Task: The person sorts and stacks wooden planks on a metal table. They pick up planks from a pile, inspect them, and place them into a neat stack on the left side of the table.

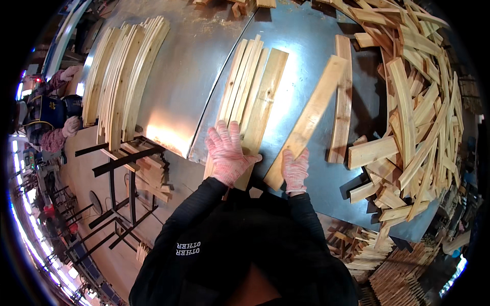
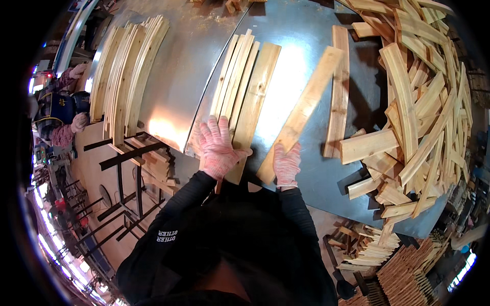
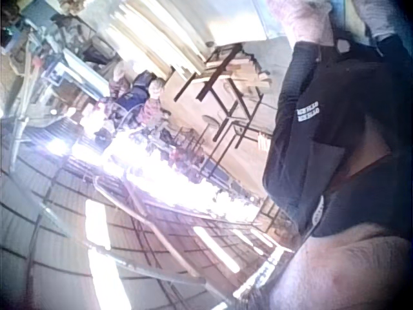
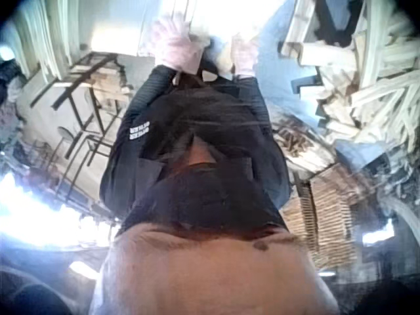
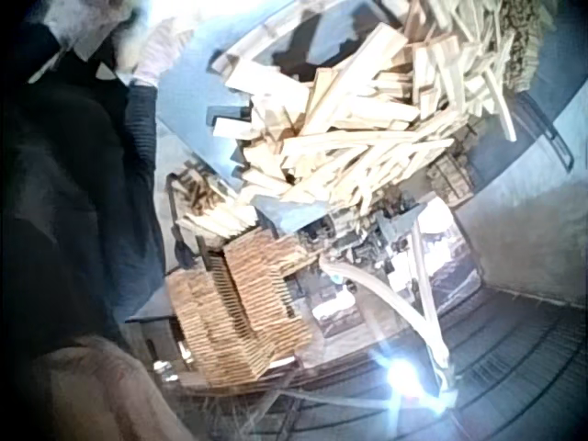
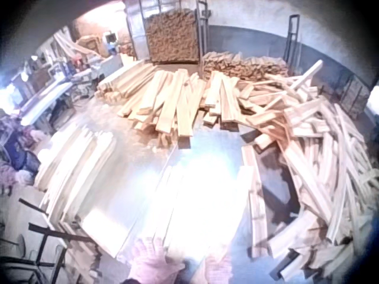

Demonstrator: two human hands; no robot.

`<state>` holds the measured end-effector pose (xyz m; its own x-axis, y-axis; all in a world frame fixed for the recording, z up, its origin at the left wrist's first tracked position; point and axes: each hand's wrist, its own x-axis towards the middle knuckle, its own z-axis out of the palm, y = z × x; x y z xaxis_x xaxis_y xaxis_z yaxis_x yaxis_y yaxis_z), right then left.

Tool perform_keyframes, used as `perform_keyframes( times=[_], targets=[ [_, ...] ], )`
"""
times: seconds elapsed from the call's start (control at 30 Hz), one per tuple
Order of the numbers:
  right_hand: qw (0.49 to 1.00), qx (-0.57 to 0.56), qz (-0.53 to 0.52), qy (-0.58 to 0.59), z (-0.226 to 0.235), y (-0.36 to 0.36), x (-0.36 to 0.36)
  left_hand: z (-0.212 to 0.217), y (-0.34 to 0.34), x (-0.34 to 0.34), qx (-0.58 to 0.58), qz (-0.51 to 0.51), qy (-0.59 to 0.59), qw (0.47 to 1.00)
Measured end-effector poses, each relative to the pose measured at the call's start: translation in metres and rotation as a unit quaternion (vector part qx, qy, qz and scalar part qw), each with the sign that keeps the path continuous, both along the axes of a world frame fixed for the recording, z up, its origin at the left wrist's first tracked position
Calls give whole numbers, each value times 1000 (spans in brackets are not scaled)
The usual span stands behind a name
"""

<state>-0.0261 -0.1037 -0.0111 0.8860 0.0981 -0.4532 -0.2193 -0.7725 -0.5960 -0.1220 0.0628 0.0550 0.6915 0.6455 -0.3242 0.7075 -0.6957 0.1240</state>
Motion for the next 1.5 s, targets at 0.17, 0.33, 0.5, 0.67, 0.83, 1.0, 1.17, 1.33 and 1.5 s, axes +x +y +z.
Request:
perform_keyframes(
  times=[0.17, 0.33, 0.5, 0.67, 0.83, 1.0, 1.17, 1.33, 1.5],
  targets=[
    [997, 8, 66, 25, -1, -5, -3, 1, -19, 14, 38, -27, 121, 992],
    [986, -57, 151, 46, 7, -1, -14, 4, -11, 10, 4, 8, 85, 996],
    [935, -50, 346, 63, 32, 43, -47, -11, 17, -17, -34, -17, -56, 998],
    [800, -155, 271, -513, -5, 18, 52, -8, 21, -26, -60, 22, -35, 997],
    [924, -253, 118, -260, 7, -14, 168, -3, 15, -10, -18, 22, -5, 1000],
    [977, 61, 189, -75, -2, 45, 31, -4, 25, -22, -86, -9, -131, 988],
    [832, 40, 520, 189, 104, 15, 17, -18, 22, -25, 36, -17, 35, 999],
    [879, -222, -13, -423, 143, -188, 175, -9, 12, -24, 30, 5, 53, 998],
    [974, -98, -118, -168, 159, -306, 247, 51, -43, 60, 132, -189, -271, 935]
  ],
)
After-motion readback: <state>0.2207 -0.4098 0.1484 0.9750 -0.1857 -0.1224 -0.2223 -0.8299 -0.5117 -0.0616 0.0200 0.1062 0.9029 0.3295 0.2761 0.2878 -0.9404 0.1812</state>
